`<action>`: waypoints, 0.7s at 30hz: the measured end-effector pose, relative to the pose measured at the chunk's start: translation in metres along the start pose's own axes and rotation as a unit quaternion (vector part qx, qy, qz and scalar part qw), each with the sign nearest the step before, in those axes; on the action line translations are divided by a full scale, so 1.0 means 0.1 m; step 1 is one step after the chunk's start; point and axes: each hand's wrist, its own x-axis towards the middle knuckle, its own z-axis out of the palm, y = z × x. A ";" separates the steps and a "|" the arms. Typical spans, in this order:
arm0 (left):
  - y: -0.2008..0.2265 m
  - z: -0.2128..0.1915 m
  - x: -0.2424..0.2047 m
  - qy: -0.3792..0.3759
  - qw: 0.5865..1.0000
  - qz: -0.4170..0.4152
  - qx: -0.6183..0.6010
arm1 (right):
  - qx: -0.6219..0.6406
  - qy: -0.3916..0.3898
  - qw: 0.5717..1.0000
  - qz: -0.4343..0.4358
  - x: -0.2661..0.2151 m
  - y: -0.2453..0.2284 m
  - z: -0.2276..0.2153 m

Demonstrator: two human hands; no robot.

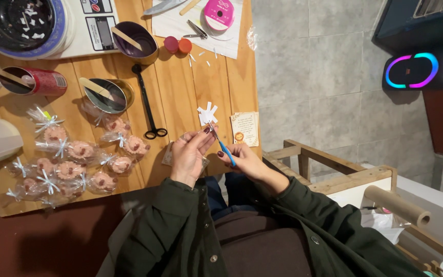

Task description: Cutting printed labels from a sheet and preparing tags for packaged products.

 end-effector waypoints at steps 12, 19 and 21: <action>0.02 -0.01 0.01 -0.001 1.000 0.002 0.021 | 0.008 -0.006 1.000 -0.002 0.02 -0.02 0.00; 0.00 -0.06 0.05 -0.008 1.000 0.004 0.011 | -0.005 0.003 1.000 0.009 0.05 0.00 -0.02; 0.00 -0.07 0.05 -0.007 1.000 0.007 0.014 | 0.004 -0.004 1.000 0.001 0.05 0.01 -0.03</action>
